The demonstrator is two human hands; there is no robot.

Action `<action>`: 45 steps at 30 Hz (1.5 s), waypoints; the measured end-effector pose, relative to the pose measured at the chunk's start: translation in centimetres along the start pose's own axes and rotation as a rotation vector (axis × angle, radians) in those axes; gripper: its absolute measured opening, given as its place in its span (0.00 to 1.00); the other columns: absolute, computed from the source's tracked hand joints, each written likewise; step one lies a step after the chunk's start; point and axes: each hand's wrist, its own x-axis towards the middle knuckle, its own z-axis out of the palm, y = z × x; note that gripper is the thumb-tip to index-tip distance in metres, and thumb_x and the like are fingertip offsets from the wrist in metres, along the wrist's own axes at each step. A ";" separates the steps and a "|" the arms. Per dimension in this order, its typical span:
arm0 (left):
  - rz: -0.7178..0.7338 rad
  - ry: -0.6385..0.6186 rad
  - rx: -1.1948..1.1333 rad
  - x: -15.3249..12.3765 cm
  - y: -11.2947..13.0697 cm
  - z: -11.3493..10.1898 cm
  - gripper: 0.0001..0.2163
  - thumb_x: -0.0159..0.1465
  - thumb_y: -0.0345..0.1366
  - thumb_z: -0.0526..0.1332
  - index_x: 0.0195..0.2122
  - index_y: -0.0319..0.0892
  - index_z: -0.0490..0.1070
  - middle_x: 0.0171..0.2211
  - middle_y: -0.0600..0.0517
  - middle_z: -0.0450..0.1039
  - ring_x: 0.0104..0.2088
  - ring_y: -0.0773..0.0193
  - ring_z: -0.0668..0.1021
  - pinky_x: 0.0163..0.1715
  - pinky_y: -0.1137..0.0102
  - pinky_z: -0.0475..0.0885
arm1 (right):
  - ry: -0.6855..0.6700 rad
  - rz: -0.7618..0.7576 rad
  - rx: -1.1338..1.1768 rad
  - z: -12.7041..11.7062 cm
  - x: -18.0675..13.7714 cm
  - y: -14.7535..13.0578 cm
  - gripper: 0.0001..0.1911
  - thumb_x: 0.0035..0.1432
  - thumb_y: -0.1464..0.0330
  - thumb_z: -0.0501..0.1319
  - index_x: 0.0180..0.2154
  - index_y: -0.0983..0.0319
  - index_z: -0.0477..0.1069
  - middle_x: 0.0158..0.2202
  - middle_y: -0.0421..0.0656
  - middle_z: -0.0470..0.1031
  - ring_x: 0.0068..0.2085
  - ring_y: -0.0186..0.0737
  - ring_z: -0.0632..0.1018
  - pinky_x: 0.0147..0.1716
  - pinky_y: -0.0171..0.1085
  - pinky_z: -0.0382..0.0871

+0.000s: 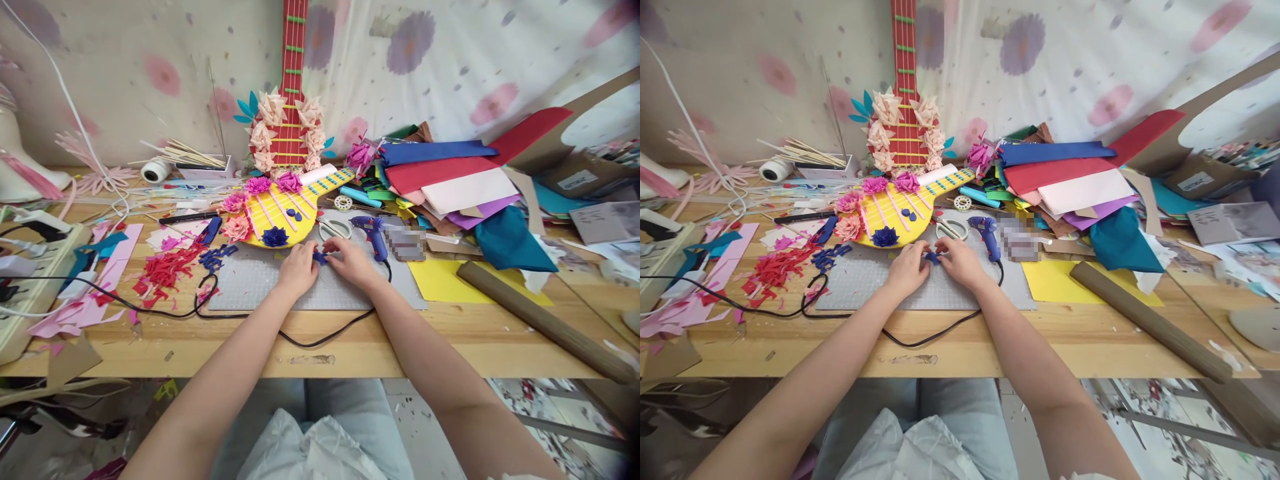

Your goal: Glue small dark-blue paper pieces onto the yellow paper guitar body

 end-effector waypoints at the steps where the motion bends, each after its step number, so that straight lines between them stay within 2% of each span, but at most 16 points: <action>1: -0.008 0.011 -0.011 0.0 -0.2 0.2 0.17 0.56 0.26 0.55 0.48 0.41 0.60 0.45 0.46 0.71 0.49 0.56 0.71 0.46 0.63 0.68 | 0.000 0.009 0.002 0.1 0.0 0.1 0.13 0.51 0.75 0.57 0.40 0.60 0.67 0.37 0.42 0.76 0.40 0.41 0.74 0.42 0.42 0.67; 9: -0.104 0.116 -0.092 0.2 -0.3 0.7 0.16 0.55 0.24 0.55 0.45 0.41 0.62 0.40 0.47 0.74 0.45 0.57 0.73 0.46 0.64 0.68 | 0.082 0.187 -0.027 1.1 0.9 0.5 0.11 0.54 0.70 0.56 0.41 0.61 0.67 0.35 0.44 0.75 0.41 0.43 0.73 0.42 0.43 0.66; 15: -0.195 0.153 -0.130 0.4 -0.7 1.1 0.12 0.57 0.27 0.58 0.42 0.41 0.62 0.38 0.47 0.75 0.42 0.56 0.74 0.44 0.62 0.68 | 0.030 0.166 -0.069 1.6 1.8 -0.1 0.13 0.51 0.70 0.59 0.41 0.62 0.67 0.32 0.44 0.76 0.43 0.46 0.71 0.44 0.45 0.63; 23: -0.217 0.125 -0.143 0.5 -0.7 1.2 0.13 0.56 0.26 0.59 0.42 0.42 0.62 0.39 0.46 0.74 0.44 0.54 0.73 0.44 0.62 0.67 | 0.065 0.202 0.081 2.1 1.9 0.1 0.17 0.47 0.75 0.57 0.42 0.60 0.65 0.31 0.39 0.76 0.39 0.42 0.73 0.43 0.44 0.64; 28: -0.223 0.122 -0.149 0.5 -0.6 1.2 0.13 0.56 0.26 0.58 0.42 0.43 0.61 0.39 0.47 0.75 0.44 0.54 0.73 0.44 0.61 0.67 | 0.076 0.172 -0.016 2.2 1.8 -0.2 0.15 0.48 0.72 0.58 0.41 0.61 0.64 0.33 0.43 0.77 0.43 0.47 0.72 0.46 0.47 0.62; 31: -0.221 0.127 -0.144 0.5 -0.6 1.2 0.13 0.56 0.27 0.58 0.42 0.44 0.61 0.39 0.47 0.75 0.44 0.54 0.74 0.44 0.61 0.67 | 0.046 0.169 -0.006 2.3 1.7 -0.4 0.17 0.47 0.73 0.58 0.41 0.60 0.64 0.31 0.42 0.76 0.42 0.47 0.73 0.45 0.47 0.63; 35: -0.213 0.150 -0.167 0.4 -0.6 1.3 0.14 0.54 0.26 0.59 0.41 0.43 0.61 0.39 0.47 0.75 0.43 0.54 0.74 0.44 0.61 0.68 | 0.098 0.212 0.147 2.6 1.8 -0.2 0.18 0.45 0.75 0.57 0.41 0.59 0.63 0.30 0.39 0.74 0.38 0.43 0.74 0.43 0.46 0.65; 38: -0.205 0.183 -0.232 0.4 -0.6 1.4 0.15 0.53 0.26 0.60 0.41 0.44 0.62 0.39 0.48 0.75 0.43 0.55 0.75 0.44 0.61 0.68 | 0.112 0.276 0.382 2.7 1.9 0.0 0.17 0.45 0.73 0.58 0.40 0.58 0.60 0.29 0.37 0.73 0.33 0.39 0.75 0.37 0.42 0.67; 42: -0.210 0.236 -0.417 0.5 -0.8 1.4 0.13 0.53 0.28 0.61 0.39 0.44 0.63 0.39 0.49 0.75 0.38 0.61 0.77 0.41 0.64 0.70 | 0.117 0.331 0.708 2.7 2.0 0.0 0.19 0.42 0.69 0.62 0.38 0.58 0.58 0.27 0.35 0.71 0.29 0.35 0.73 0.31 0.37 0.66; 45: -0.244 0.272 -0.594 0.7 -1.0 1.5 0.11 0.53 0.30 0.62 0.38 0.43 0.64 0.36 0.50 0.75 0.34 0.64 0.77 0.36 0.68 0.71 | 0.138 0.353 0.850 2.6 2.0 0.0 0.23 0.40 0.66 0.65 0.37 0.57 0.57 0.26 0.33 0.70 0.27 0.32 0.72 0.28 0.35 0.65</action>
